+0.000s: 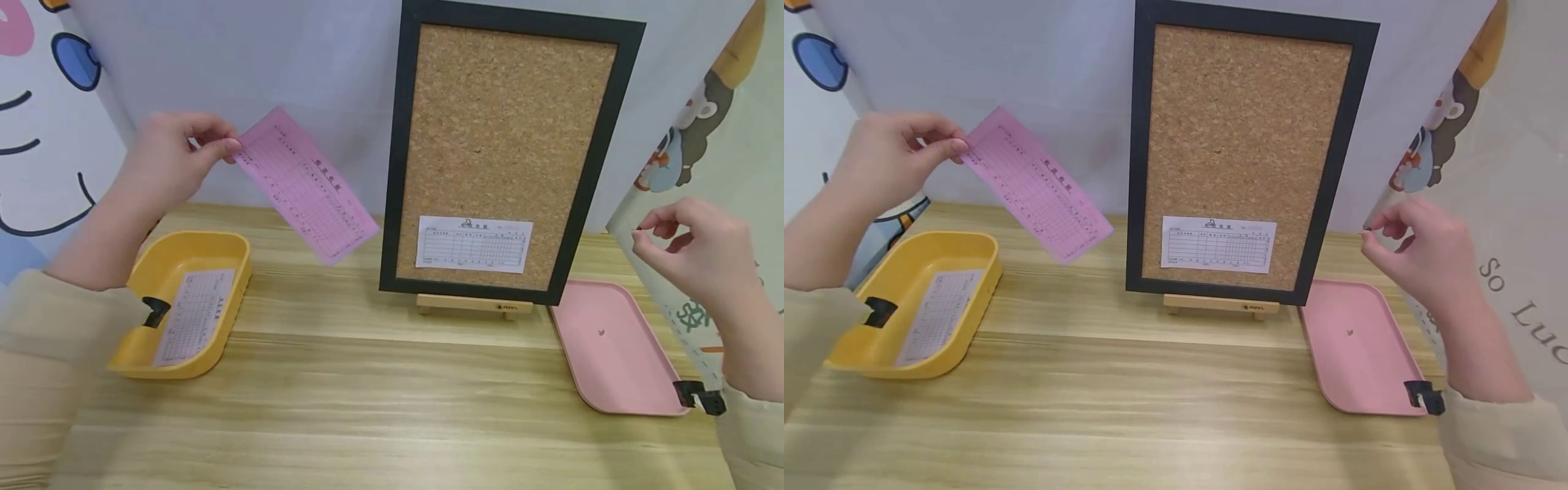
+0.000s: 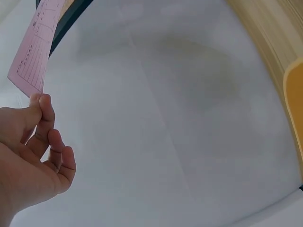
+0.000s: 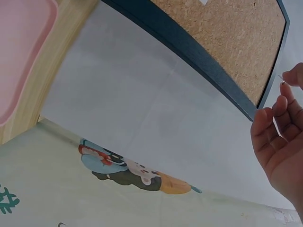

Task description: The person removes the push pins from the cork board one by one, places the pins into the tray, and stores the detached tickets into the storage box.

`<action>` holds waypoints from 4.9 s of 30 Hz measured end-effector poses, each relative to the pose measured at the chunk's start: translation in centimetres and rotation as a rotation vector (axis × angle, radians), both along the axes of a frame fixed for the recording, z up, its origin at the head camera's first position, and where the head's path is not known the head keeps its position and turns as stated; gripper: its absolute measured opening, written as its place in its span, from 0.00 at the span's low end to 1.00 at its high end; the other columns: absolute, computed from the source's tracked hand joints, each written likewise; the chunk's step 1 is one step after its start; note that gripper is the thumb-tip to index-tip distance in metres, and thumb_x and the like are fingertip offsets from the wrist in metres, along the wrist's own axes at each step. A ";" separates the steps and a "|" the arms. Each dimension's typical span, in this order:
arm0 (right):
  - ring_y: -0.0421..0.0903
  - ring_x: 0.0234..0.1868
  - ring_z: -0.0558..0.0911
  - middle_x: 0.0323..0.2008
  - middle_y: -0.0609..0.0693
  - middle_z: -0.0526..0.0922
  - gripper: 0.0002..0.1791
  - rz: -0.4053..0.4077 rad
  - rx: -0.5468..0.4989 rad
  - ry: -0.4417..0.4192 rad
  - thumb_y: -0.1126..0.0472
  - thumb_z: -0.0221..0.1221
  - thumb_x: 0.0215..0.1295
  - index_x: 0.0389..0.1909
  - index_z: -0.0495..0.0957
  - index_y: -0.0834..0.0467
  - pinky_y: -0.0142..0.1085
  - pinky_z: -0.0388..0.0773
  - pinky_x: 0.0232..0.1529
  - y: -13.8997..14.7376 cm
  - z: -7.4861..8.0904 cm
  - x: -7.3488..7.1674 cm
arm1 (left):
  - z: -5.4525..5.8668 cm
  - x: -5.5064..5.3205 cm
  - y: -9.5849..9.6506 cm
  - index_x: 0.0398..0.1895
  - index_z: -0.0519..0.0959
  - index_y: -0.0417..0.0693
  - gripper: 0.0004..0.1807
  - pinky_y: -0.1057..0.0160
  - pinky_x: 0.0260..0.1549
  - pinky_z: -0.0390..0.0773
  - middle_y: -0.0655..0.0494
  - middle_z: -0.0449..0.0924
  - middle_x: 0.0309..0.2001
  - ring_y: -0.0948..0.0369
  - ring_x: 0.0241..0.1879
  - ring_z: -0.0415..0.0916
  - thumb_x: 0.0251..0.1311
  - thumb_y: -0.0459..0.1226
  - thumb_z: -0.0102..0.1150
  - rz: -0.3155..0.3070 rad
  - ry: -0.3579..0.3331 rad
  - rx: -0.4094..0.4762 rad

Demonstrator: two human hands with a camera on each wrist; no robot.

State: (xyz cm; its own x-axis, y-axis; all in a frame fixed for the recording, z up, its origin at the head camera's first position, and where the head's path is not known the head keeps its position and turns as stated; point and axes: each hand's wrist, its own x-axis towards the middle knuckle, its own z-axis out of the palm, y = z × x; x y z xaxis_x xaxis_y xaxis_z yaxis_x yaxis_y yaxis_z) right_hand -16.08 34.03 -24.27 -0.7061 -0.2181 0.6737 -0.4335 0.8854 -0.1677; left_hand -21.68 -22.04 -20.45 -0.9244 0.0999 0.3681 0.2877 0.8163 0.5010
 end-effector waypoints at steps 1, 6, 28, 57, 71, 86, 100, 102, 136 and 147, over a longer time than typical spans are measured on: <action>0.24 0.31 0.61 0.26 0.52 0.72 0.08 -0.001 0.000 -0.008 0.73 0.65 0.46 0.28 0.77 0.67 0.09 0.59 0.34 0.2 -0.1 0.0 | 0.0 -0.1 -0.4 0.46 0.79 0.47 0.17 0.63 0.30 0.62 0.49 0.78 0.41 0.56 0.39 0.61 0.67 0.48 0.48 -0.001 -0.004 -0.017; 0.24 0.31 0.61 0.27 0.52 0.73 0.09 -0.021 0.007 -0.049 0.73 0.65 0.47 0.30 0.76 0.67 0.09 0.59 0.33 0.9 -0.9 0.1 | -0.3 -0.7 -2.4 0.47 0.78 0.45 0.18 0.60 0.35 0.61 0.46 0.77 0.43 0.53 0.43 0.61 0.68 0.47 0.47 -0.009 -0.043 -0.085; 0.27 0.29 0.66 0.25 0.38 0.71 0.05 -0.054 -0.135 -0.284 0.71 0.62 0.53 0.31 0.78 0.63 0.12 0.65 0.30 4.5 -5.4 -0.3 | -3.6 -3.6 -9.3 0.51 0.76 0.39 0.21 0.38 0.46 0.70 0.34 0.76 0.46 0.41 0.45 0.66 0.67 0.47 0.50 -0.049 -0.277 -0.237; 0.32 0.28 0.69 0.23 0.38 0.73 0.04 -0.036 -0.231 -0.481 0.65 0.61 0.58 0.32 0.76 0.59 0.24 0.66 0.25 6.7 -12.5 -0.5 | -9.4 -4.8 -13.7 0.39 0.80 0.40 0.10 0.54 0.35 0.71 0.53 0.78 0.31 0.51 0.36 0.69 0.65 0.39 0.55 -0.117 -0.469 -0.411; 0.32 0.26 0.69 0.22 0.39 0.74 0.04 0.007 -0.183 -0.532 0.66 0.62 0.57 0.31 0.77 0.59 0.27 0.65 0.23 7.5 -14.5 -1.1 | -12.4 -4.6 -14.5 0.37 0.81 0.41 0.06 0.56 0.33 0.74 0.54 0.78 0.30 0.54 0.33 0.71 0.61 0.35 0.59 -0.146 -0.493 -0.461; 0.33 0.26 0.69 0.24 0.44 0.75 0.04 -0.008 -0.046 -0.630 0.65 0.64 0.54 0.28 0.77 0.55 0.29 0.65 0.25 8.3 -15.6 -1.7 | -14.3 -4.3 -13.4 0.30 0.81 0.46 0.03 0.57 0.33 0.72 0.58 0.77 0.28 0.56 0.32 0.69 0.59 0.36 0.61 -0.183 -0.512 -0.507; 0.34 0.28 0.69 0.28 0.48 0.74 0.04 0.059 -0.038 -0.747 0.67 0.62 0.55 0.29 0.76 0.58 0.29 0.68 0.29 8.5 -16.2 -2.6 | -15.2 -5.1 -12.8 0.26 0.78 0.48 0.04 0.58 0.32 0.71 0.59 0.74 0.25 0.58 0.29 0.68 0.57 0.34 0.62 -0.252 -0.483 -0.576; 0.34 0.28 0.69 0.28 0.48 0.74 0.05 0.072 -0.038 -0.756 0.67 0.63 0.56 0.29 0.76 0.59 0.29 0.68 0.29 8.6 -16.4 -2.8 | -15.3 -5.2 -12.7 0.26 0.78 0.48 0.04 0.59 0.32 0.71 0.59 0.74 0.25 0.59 0.30 0.68 0.57 0.34 0.62 -0.251 -0.489 -0.575; 0.34 0.25 0.67 0.25 0.44 0.73 0.05 0.044 -0.012 -0.648 0.66 0.63 0.56 0.31 0.75 0.58 0.29 0.64 0.24 8.2 -13.4 -1.6 | -11.7 -3.3 -7.7 0.43 0.79 0.36 0.16 0.44 0.41 0.68 0.43 0.80 0.37 0.47 0.38 0.73 0.61 0.42 0.57 -0.090 -0.361 -0.598; 0.31 0.27 0.68 0.27 0.49 0.76 0.07 -0.054 -0.039 -0.549 0.62 0.63 0.58 0.34 0.76 0.60 0.27 0.66 0.24 7.1 -11.3 -1.1 | -10.4 -0.9 -3.2 0.47 0.78 0.36 0.17 0.32 0.48 0.62 0.31 0.74 0.51 0.32 0.52 0.64 0.63 0.40 0.53 0.030 -0.139 -0.507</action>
